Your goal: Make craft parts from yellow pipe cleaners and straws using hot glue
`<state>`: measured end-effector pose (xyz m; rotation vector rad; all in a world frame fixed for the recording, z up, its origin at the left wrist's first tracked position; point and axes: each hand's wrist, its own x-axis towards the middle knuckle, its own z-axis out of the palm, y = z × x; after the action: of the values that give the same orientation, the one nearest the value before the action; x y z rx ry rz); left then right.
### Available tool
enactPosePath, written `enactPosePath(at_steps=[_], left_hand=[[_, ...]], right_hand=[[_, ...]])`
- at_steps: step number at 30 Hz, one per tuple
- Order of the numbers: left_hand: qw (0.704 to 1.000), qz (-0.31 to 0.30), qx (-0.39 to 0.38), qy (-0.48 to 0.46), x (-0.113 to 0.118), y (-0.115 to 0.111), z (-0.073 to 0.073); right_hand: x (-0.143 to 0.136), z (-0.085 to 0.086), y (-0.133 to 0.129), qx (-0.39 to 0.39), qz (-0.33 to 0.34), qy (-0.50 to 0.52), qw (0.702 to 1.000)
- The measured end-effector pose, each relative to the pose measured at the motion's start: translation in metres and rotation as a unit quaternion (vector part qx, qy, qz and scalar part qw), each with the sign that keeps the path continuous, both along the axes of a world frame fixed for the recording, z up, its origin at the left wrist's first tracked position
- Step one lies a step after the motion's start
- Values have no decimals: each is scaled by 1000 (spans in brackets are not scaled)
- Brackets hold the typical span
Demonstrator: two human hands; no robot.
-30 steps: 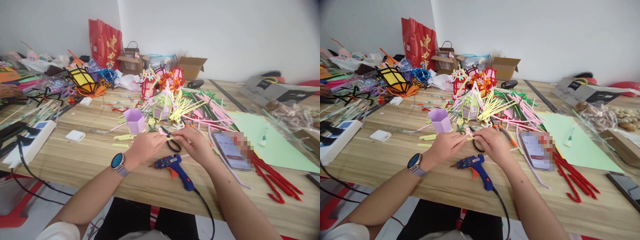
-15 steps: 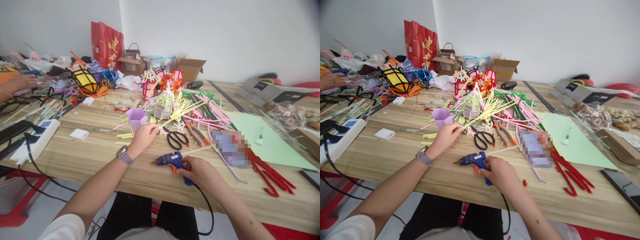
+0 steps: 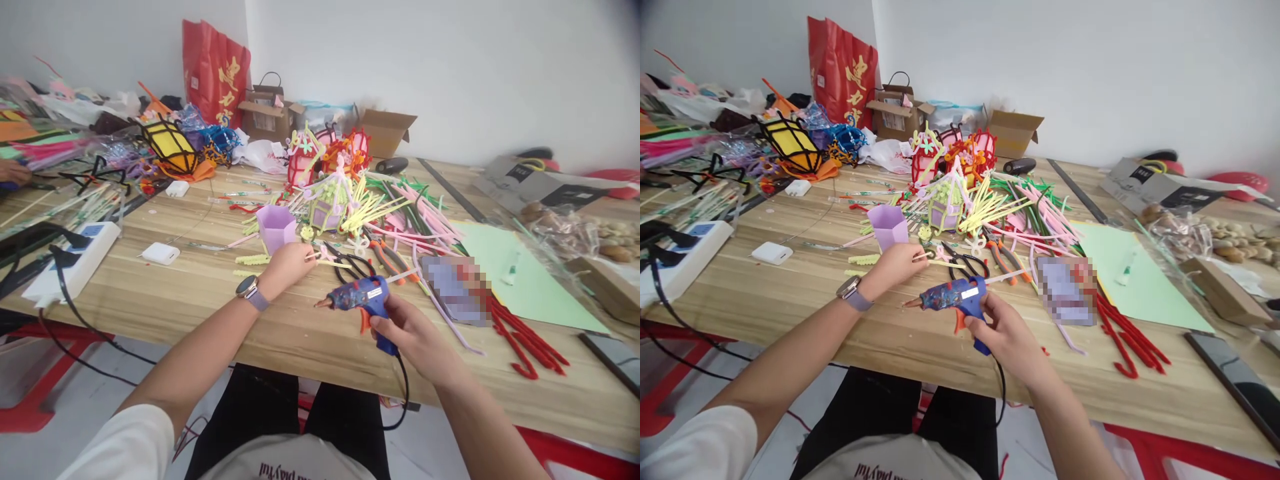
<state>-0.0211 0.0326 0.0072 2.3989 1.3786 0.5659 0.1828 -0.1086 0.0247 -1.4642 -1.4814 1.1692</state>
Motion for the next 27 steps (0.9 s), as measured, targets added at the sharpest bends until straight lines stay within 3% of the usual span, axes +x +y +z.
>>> enactPosePath(at_steps=[4,7,12,19,27], left_hand=[[999,-37,-6,10,0,-1,-2],[999,-38,4,5,-1,-1,0],[1000,7,16,-6,-3,2,1],[997,40,-20,-59,-2,1,6],[985,-25,-98,-141,-2,-7,15]], right_hand=[[9,4,22,-43,50,158,985],[13,2,43,-54,91,207,973],[12,-2,59,-29,28,264,964],[27,-4,50,39,18,257,965],[36,-8,46,39,31,217,975]])
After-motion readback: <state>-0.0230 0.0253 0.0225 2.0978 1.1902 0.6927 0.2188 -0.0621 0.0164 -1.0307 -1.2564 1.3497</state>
